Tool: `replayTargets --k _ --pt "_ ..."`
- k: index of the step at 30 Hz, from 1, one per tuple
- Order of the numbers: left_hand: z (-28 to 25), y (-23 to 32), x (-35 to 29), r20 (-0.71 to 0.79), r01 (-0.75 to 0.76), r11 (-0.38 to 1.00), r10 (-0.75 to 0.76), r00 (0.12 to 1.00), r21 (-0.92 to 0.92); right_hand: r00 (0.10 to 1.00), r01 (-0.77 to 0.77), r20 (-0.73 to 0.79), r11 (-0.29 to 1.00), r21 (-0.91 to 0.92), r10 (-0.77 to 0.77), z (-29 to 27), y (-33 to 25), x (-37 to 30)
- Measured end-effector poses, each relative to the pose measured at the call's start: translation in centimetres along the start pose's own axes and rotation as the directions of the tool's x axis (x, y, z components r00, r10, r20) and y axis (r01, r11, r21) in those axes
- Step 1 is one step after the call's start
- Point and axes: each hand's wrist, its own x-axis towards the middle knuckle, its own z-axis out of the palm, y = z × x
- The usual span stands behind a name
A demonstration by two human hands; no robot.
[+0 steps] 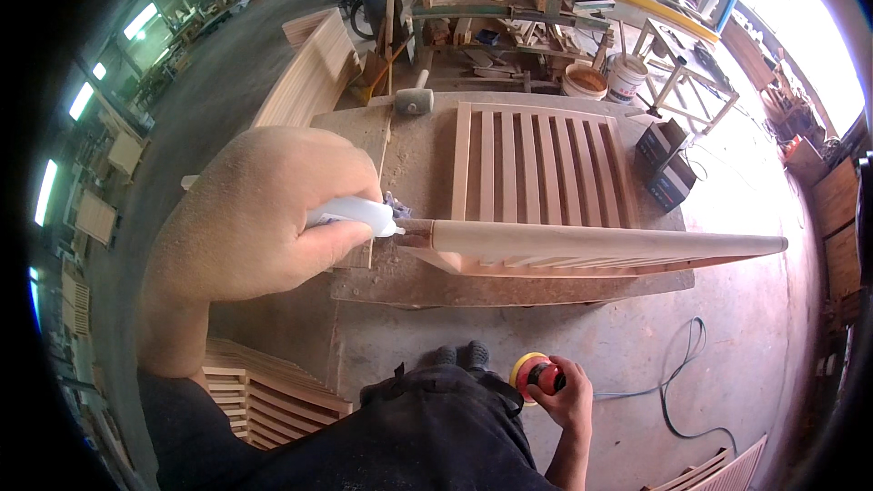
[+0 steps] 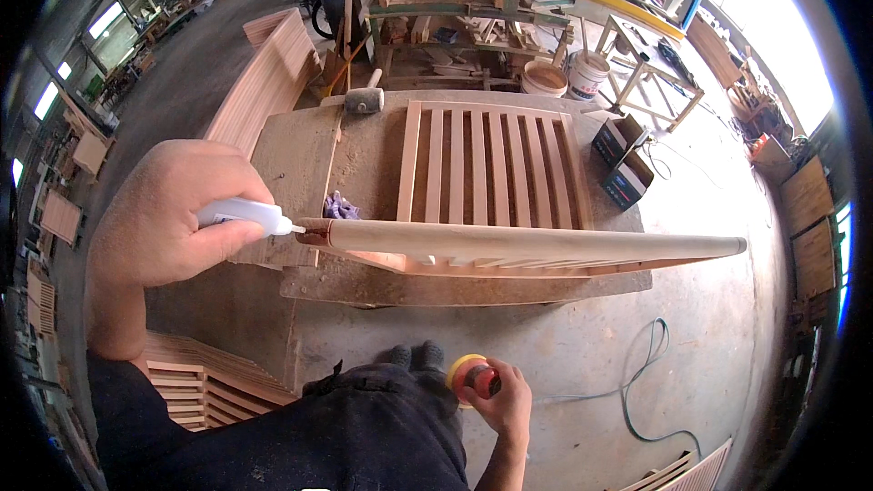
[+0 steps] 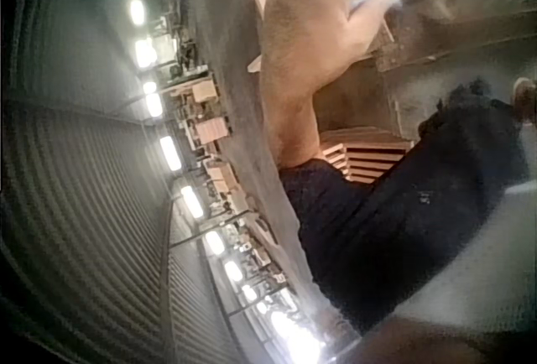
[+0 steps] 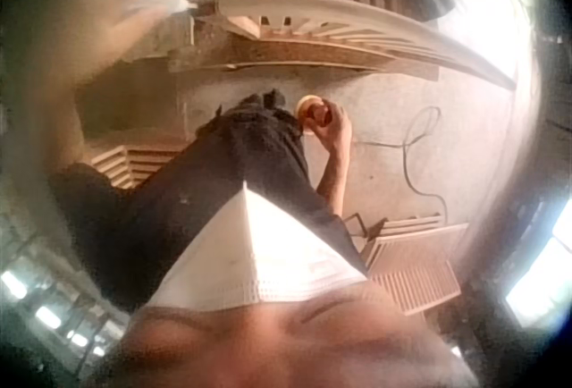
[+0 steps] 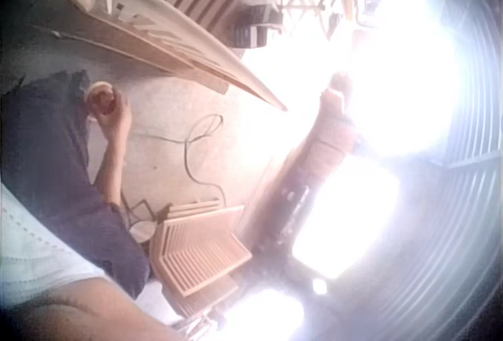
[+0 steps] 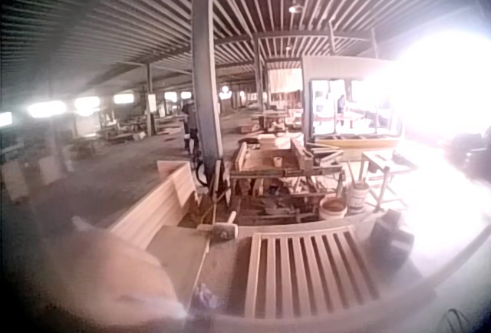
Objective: The person uses an orbital sander to smooth the edges of a wooden chair frame in a workshop. They apply a liquid from a squeeze bottle to the wood and continue sanding the surface. The person handles multiple chair frames, moving them between a workbench and a stack on the floor.
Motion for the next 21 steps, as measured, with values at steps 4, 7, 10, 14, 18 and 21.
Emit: replayTargets --k 4,7,10,14,18,21 --pt "0.05 0.17 0.16 0.005 0.005 1.000 -0.005 1.000 -0.007 1.000 0.003 -0.001 1.000 -0.003 -0.003 -0.04 0.12 -0.01" --pt "0.18 0.47 0.60 0.007 -0.005 1.000 0.005 1.000 -0.005 1.000 -0.020 0.012 1.000 -0.008 0.020 -0.16 0.18 -0.03" --pt "0.24 0.67 0.78 0.022 0.009 1.000 -0.009 1.000 -0.004 1.000 -0.022 0.015 1.000 -0.015 0.023 -0.12 0.32 -0.04" --pt "0.29 0.93 0.91 0.027 0.036 0.999 -0.036 0.999 -0.021 1.000 -0.008 0.005 1.000 -0.025 0.009 0.07 0.80 -0.12" --pt "0.36 0.82 0.73 0.019 0.036 0.999 -0.036 0.999 -0.037 1.000 -0.010 -0.009 1.000 -0.029 0.010 0.14 0.81 -0.31" --pt "0.38 0.58 0.55 0.010 0.021 0.997 -0.020 1.000 -0.075 1.000 0.001 -0.032 0.999 -0.037 -0.002 0.05 0.62 -0.38"
